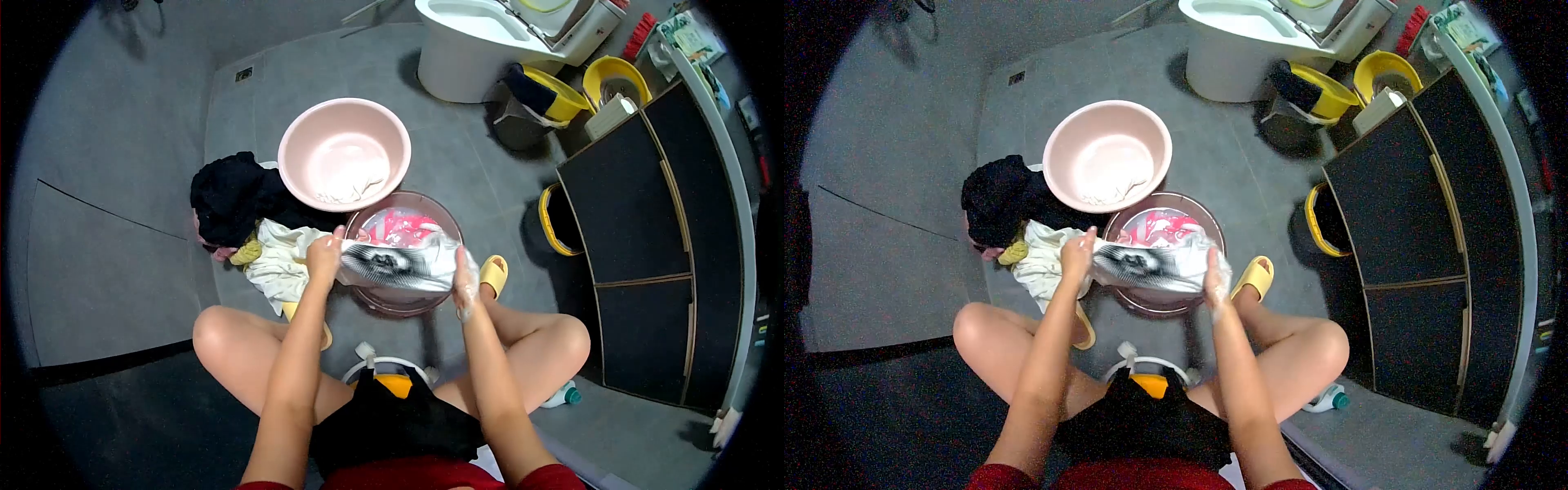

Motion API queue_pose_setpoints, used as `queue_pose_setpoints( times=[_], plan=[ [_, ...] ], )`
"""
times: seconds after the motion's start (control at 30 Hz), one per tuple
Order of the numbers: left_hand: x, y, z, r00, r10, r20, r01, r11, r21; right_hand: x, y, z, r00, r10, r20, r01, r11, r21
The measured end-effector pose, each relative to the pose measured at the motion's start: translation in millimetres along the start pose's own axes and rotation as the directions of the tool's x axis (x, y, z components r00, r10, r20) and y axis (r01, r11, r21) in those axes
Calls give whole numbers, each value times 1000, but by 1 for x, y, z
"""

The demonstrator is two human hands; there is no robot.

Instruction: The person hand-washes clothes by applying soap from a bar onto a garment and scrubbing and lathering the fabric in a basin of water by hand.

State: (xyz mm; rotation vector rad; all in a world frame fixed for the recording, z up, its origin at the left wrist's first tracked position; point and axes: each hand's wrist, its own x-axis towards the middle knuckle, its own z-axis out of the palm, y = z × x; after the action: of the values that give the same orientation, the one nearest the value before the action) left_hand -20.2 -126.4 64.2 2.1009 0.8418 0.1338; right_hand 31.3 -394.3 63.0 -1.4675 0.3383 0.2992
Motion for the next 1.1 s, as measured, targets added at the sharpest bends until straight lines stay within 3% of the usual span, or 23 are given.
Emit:
queue_pose_setpoints(
  times=[0.07,0.1,0.13,0.17,0.2,0.27,0.33,0.4,0.47,0.5,0.53,0.6,0.63,0.67,0.73,0.77,0.9,0.93,0.97,1.0,1.03,1.07,1.1],
  plan=[
    [-5,0,-14,991,-128,30,130,933,-335,27,24,-27,999,40,-8,-39,998,53],
    [1,-16,-6,995,-96,29,100,932,-348,30,25,-30,990,140,-4,-137,979,149],
    [8,-32,2,998,-62,29,68,930,-362,29,28,-32,991,128,-28,-129,991,-32],
    [2,-24,-5,982,-95,163,154,902,-403,21,17,-30,993,110,-52,-119,970,-213],
    [-4,-13,-3,970,-87,226,210,768,-605,16,10,-28,993,87,-75,-109,916,-387],
    [-11,-6,0,933,43,358,261,603,-754,23,28,-28,960,-279,-33,162,645,-747],
    [-26,10,7,906,70,418,358,400,-844,8,24,-2,975,-213,69,222,874,-433],
    [-44,31,11,848,166,504,449,283,-848,-19,-1,22,882,-67,467,233,922,-309],
    [-56,37,18,654,416,633,696,-1,-718,-43,-14,46,775,-81,626,263,943,-204],
    [-61,41,18,639,442,630,666,93,-740,-56,-22,54,754,-256,605,430,888,-160],
    [-63,45,16,623,466,629,626,184,-757,-62,-28,54,778,-299,553,539,769,-343],
    [-44,41,12,545,467,697,276,685,-674,-29,16,42,842,-181,509,217,976,-11],
    [-37,39,5,569,447,691,130,780,-612,-26,13,41,838,-293,460,380,919,-107],
    [-33,38,0,595,430,679,-15,851,-525,-27,1,38,829,-245,503,289,957,-9],
    [-38,45,-5,753,452,479,-301,883,-360,-44,-37,41,860,-192,472,190,980,52],
    [-41,48,-5,801,478,360,-414,877,-243,-50,-43,46,860,-225,458,115,960,255],
    [-31,-1,50,680,690,249,-684,719,-125,-54,-72,43,817,-127,562,-112,922,371],
    [-26,-6,51,753,564,339,-411,805,-428,-55,-74,36,872,-27,490,-188,904,384],
    [-21,-9,49,761,450,468,-56,764,-643,-49,-75,29,866,32,499,-284,852,439],
    [-20,-5,42,703,364,611,321,605,-729,-39,-75,21,855,92,511,-377,786,489],
    [-15,-2,32,704,341,623,485,410,-772,-29,-75,13,875,43,482,-313,810,495],
    [-9,5,24,720,462,518,444,268,-855,-24,-80,9,879,18,476,-268,846,461],
    [-7,16,14,738,436,515,457,239,-857,-20,-82,4,904,37,425,-218,896,386]
  ],
)
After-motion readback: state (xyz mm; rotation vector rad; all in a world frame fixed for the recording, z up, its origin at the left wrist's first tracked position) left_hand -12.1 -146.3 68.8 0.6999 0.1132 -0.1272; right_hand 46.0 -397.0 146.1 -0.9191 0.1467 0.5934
